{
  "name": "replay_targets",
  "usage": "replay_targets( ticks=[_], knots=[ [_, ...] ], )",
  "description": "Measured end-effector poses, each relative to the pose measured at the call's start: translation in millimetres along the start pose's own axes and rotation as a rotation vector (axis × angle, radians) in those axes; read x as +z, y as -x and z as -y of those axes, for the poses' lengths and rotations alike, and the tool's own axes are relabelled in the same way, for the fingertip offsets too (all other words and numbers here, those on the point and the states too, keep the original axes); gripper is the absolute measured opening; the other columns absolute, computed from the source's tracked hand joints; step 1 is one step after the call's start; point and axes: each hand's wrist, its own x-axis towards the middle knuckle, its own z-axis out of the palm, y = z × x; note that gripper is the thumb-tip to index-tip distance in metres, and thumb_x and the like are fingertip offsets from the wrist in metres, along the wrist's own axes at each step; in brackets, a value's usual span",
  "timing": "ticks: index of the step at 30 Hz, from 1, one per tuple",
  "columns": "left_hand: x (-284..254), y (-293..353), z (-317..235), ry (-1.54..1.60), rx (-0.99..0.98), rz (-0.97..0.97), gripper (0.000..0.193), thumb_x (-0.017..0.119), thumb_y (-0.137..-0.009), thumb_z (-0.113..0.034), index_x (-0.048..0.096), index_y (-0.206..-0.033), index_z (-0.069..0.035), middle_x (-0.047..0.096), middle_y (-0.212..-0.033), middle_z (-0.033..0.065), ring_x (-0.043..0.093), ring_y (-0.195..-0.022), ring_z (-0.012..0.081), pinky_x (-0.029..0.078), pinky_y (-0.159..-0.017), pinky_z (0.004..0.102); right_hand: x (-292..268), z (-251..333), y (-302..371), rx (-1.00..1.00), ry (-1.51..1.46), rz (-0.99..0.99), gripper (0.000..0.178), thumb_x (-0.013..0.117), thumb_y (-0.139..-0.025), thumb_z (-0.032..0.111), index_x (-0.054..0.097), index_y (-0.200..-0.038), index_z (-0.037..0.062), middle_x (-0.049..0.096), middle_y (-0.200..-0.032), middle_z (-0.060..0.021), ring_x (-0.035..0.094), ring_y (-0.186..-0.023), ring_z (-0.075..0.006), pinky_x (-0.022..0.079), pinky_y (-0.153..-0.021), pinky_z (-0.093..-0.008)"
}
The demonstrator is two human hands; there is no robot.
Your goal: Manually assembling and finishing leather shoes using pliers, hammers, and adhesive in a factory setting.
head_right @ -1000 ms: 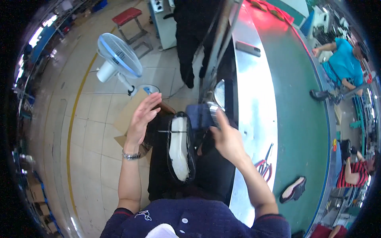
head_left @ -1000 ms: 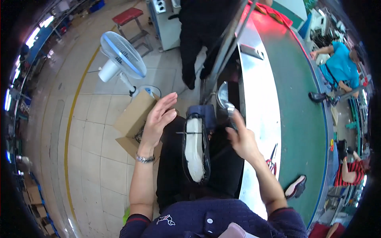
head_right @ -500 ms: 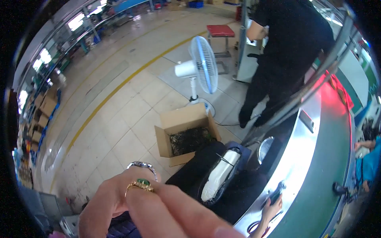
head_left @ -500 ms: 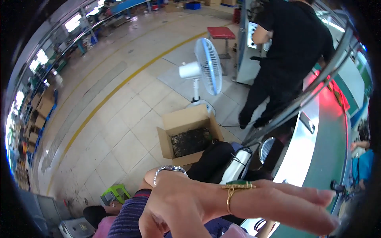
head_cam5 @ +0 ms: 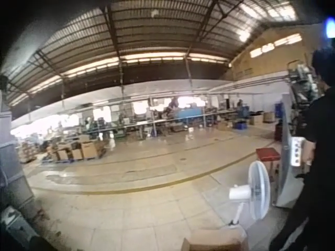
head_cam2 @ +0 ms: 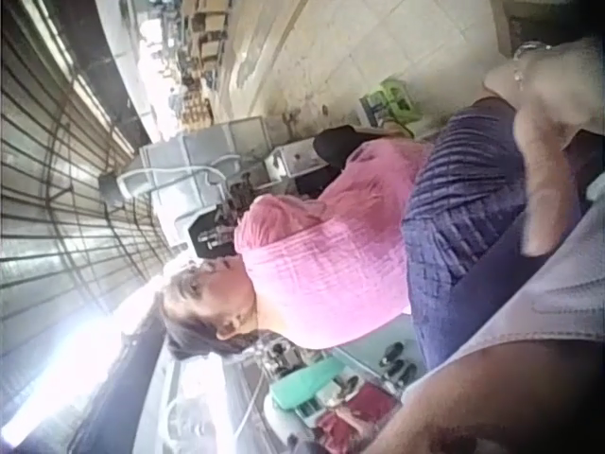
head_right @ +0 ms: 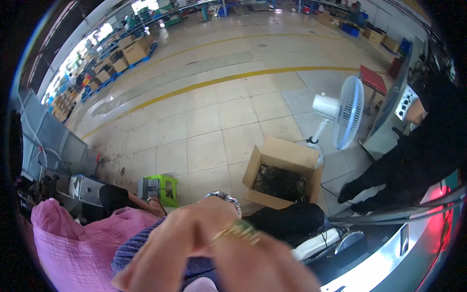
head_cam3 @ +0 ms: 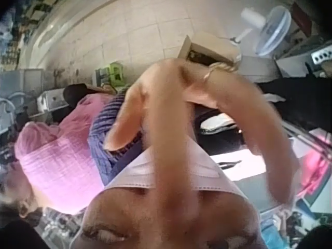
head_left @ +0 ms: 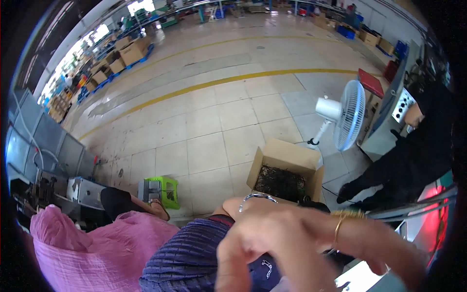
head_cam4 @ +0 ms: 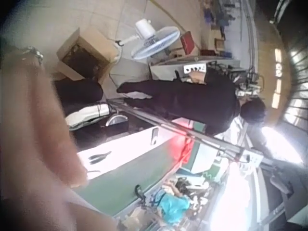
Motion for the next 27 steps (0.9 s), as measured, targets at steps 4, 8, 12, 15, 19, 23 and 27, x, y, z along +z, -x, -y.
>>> replay_targets(
  ticks=[4,8,12,15,19,23,27],
  knots=[
    [-24,-31,-22,-0.073,0.22,0.256,0.032,0.067,-0.087,-0.029,0.064,-0.098,0.002,0.052,-0.113,0.0312,0.055,-0.107,0.0429,0.04,-0.097,0.0579,0,-14,-25,-0.106,-0.29,0.255,0.052,0.054,-0.091,0.047,0.061,-0.11,-0.0013,0.064,-0.102,-0.0206,0.062,-0.084,-0.0291,0.051,-0.072,-0.0396],
    [-23,-7,-45,-0.186,0.214,0.22,0.028,0.069,-0.085,-0.027,0.064,-0.096,-0.002,0.051,-0.114,0.0333,0.052,-0.109,0.0494,0.037,-0.096,0.0652,0,28,-32,-0.167,-0.545,0.535,0.053,0.053,-0.092,0.047,0.057,-0.114,-0.0007,0.063,-0.103,-0.0197,0.06,-0.081,-0.0256,0.05,-0.069,-0.0365],
    [-42,-17,-57,-0.208,0.274,0.404,0.02,0.067,-0.087,-0.02,0.063,-0.096,-0.003,0.055,-0.108,0.0292,0.048,-0.115,0.0538,0.038,-0.096,0.0648,-14,60,-28,-0.107,-0.775,0.71,0.054,0.052,-0.092,0.047,0.054,-0.118,-0.0002,0.063,-0.104,-0.0188,0.058,-0.078,-0.0222,0.049,-0.066,-0.0335],
    [-38,-29,-75,-0.329,0.269,0.521,0.019,0.066,-0.087,-0.02,0.063,-0.095,-0.002,0.057,-0.105,0.0261,0.043,-0.119,0.0581,0.04,-0.096,0.0639,13,88,-76,-0.097,-0.895,1.012,0.055,0.051,-0.093,0.048,0.051,-0.122,0.0002,0.062,-0.104,-0.0182,0.057,-0.075,-0.0196,0.049,-0.064,-0.0312],
    [-50,-23,-48,-0.232,0.403,0.628,0.022,0.063,-0.089,-0.022,0.061,-0.101,-0.003,0.056,-0.11,0.0271,0.043,-0.117,0.0613,0.039,-0.097,0.0659,28,38,-94,0.033,-1.133,1.031,0.057,0.05,-0.093,0.048,0.048,-0.125,0.0007,0.061,-0.105,-0.0174,0.056,-0.073,-0.0164,0.048,-0.061,-0.0284],
    [-47,22,-14,-0.213,-0.003,0.041,0.031,0.058,-0.093,-0.039,0.064,-0.096,-0.009,0.054,-0.115,0.0261,0.061,-0.093,0.0431,0.047,-0.088,0.054,0,-120,-107,0.23,-1.396,0.915,0.059,0.049,-0.094,0.048,0.045,-0.129,0.0012,0.06,-0.106,-0.0165,0.054,-0.07,-0.0132,0.047,-0.059,-0.0255],
    [-49,80,43,-0.471,-0.785,-0.529,0.035,0.062,-0.09,-0.009,0.053,-0.123,0.0,0.054,-0.125,0.0103,0.052,-0.116,0.0178,0.041,-0.1,0.0331,-17,-105,-86,0.307,-0.939,0.978,0.078,0.047,-0.086,0.07,0.05,-0.123,0.0008,0.043,-0.072,0.0003,0.043,-0.056,-0.0107,0.035,-0.046,-0.0249]
  ],
)
